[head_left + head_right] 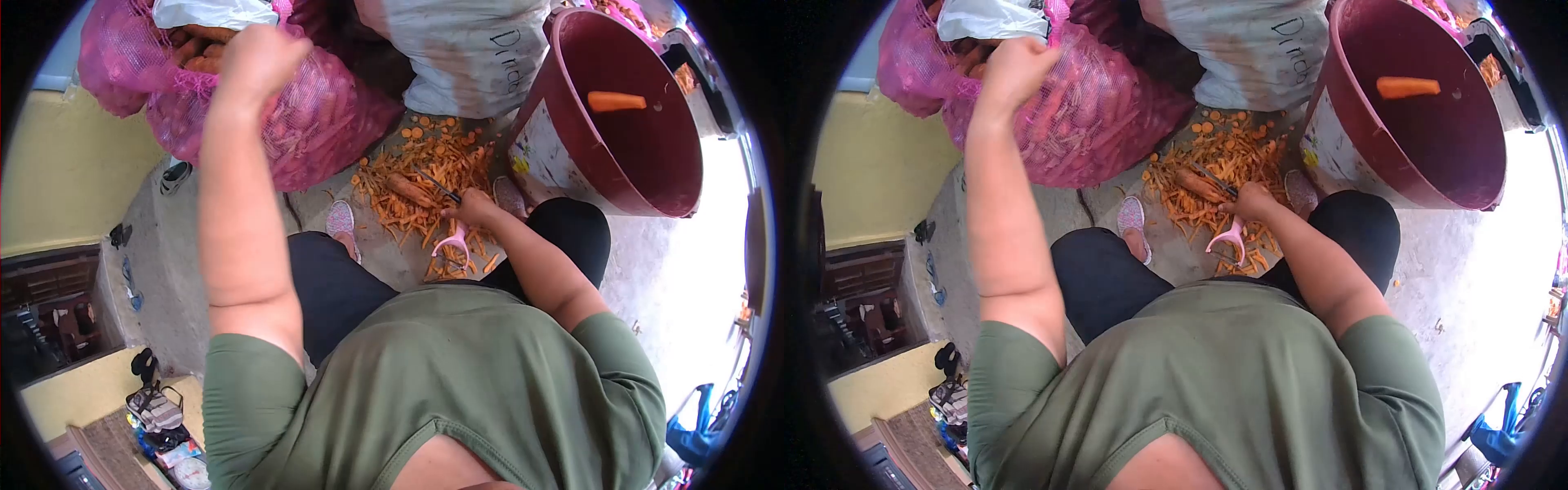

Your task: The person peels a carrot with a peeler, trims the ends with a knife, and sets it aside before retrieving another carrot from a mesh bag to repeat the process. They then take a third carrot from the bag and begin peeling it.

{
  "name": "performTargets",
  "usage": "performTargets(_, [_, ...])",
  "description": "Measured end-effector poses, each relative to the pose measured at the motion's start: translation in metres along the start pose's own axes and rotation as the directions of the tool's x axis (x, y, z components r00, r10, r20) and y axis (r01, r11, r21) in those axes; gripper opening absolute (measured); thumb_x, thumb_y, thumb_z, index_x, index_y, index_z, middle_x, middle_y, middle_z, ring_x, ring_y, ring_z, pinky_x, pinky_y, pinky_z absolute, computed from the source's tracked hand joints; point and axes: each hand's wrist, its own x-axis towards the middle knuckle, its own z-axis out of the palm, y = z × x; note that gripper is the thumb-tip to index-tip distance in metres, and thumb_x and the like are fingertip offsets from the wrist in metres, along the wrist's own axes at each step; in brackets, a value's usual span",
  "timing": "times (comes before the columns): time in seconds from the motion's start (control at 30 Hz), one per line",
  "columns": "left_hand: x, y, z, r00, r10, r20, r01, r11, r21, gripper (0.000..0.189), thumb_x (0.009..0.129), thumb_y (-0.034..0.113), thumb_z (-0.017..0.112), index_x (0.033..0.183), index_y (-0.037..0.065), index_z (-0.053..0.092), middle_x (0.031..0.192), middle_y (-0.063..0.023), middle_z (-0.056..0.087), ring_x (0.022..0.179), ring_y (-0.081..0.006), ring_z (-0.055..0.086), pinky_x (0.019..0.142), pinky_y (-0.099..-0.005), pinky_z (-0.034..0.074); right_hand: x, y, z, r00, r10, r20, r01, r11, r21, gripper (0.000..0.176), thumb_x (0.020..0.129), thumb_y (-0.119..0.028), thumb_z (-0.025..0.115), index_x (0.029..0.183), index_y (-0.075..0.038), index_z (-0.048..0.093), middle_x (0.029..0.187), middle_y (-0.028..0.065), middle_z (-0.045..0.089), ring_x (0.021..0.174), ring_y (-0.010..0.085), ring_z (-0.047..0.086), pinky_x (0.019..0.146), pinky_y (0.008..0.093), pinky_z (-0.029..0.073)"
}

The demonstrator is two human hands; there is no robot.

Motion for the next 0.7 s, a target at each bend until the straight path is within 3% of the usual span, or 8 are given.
performTargets(0.03, [0.015,-0.031,0.01,0.997,0.012,-0.08,0.014,0.95,0.312,0.027,0.069,0.025,0.05,0.076,0.002,0.062,0.077,-0.0191,0.06,0.075,-0.0314,0.058,0.07,-0.037,0.045,-0.003,-0.002,-0.003,1.0,-0.005,0.0,0.005,1.0,0.006,0.056,0.063,-0.05,0.065,0.063,0.006,0.057,0.063,0.018,0.057,0.066,0.0268,0.059,0.063,0.0359,0.045])
performTargets(0.1, [0.022,-0.061,0.024,0.97,-0.134,-0.202,0.21,0.881,0.424,0.027,0.074,0.021,0.049,0.095,0.007,0.058,0.11,-0.0144,0.049,0.101,-0.0318,0.047,0.081,-0.0426,0.039,-0.006,-0.005,-0.005,1.0,0.006,0.002,-0.006,1.0,0.003,0.055,0.063,-0.049,0.065,0.066,0.006,0.058,0.066,0.0178,0.058,0.068,0.0272,0.059,0.064,0.0361,0.045])
performTargets(0.23, [0.021,-0.091,0.033,0.981,0.136,-0.142,-0.017,0.778,0.628,0.021,0.077,0.027,0.049,0.095,0.019,0.056,0.105,-0.0072,0.05,0.097,-0.0298,0.049,0.076,-0.0436,0.041,-0.001,-0.008,-0.007,1.0,0.01,-0.03,-0.01,1.0,-0.01,0.054,0.065,-0.048,0.063,0.068,0.005,0.06,0.07,0.0164,0.059,0.072,0.0271,0.059,0.066,0.0357,0.045])
performTargets(0.33, [0.03,-0.102,0.025,0.951,0.184,-0.247,-0.062,0.9,0.432,0.018,0.077,0.027,0.049,0.091,0.017,0.055,0.096,-0.0077,0.054,0.088,-0.0291,0.053,0.071,-0.0421,0.042,0.001,-0.009,-0.006,0.998,0.037,-0.043,-0.037,0.999,0.003,0.052,0.066,-0.047,0.063,0.067,0.005,0.059,0.07,0.017,0.059,0.072,0.0275,0.059,0.067,0.0359,0.045])
performTargets(0.4, [0.033,-0.108,0.013,0.754,0.29,-0.589,-0.157,0.951,0.267,0.019,0.078,0.029,0.05,0.087,0.013,0.054,0.087,-0.0087,0.056,0.08,-0.0286,0.054,0.066,-0.0381,0.043,0.004,-0.008,-0.005,0.995,0.064,-0.073,-0.059,0.996,0.062,0.05,0.066,-0.045,0.064,0.066,0.005,0.059,0.067,0.0173,0.058,0.068,0.0278,0.059,0.064,0.0358,0.045])
performTargets(0.6, [-0.018,-0.08,-0.023,0.397,-0.082,-0.914,-0.367,0.899,-0.24,0.026,0.087,0.024,0.039,0.081,0.0,0.046,0.076,-0.0101,0.054,0.065,-0.0191,0.055,0.063,-0.0297,0.045,0.005,-0.006,-0.015,0.98,0.163,-0.11,-0.118,0.935,0.333,0.053,0.068,-0.046,0.063,0.061,0.006,0.057,0.06,0.0152,0.058,0.057,0.0236,0.058,0.057,0.0334,0.045])
performTargets(0.67, [-0.055,-0.037,-0.005,0.624,-0.311,-0.717,-0.487,0.563,-0.668,0.03,0.089,0.026,0.031,0.082,0.0,0.042,0.075,-0.0112,0.052,0.068,-0.0206,0.054,0.064,-0.031,0.046,0.009,-0.004,-0.013,0.972,0.2,-0.124,-0.128,0.891,0.436,0.054,0.068,-0.046,0.063,0.059,0.007,0.056,0.057,0.0141,0.057,0.053,0.0214,0.057,0.053,0.0322,0.045])
performTargets(0.7, [-0.072,-0.019,0.016,0.754,-0.47,-0.458,-0.369,0.275,-0.888,0.036,0.09,0.031,0.026,0.079,0.001,0.042,0.073,-0.0095,0.05,0.066,-0.0202,0.053,0.063,-0.0328,0.047,0.013,-0.001,-0.01,0.974,0.191,-0.118,-0.107,0.859,0.501,0.054,0.068,-0.045,0.063,0.059,0.007,0.056,0.056,0.0138,0.056,0.053,0.0207,0.057,0.053,0.0319,0.045])
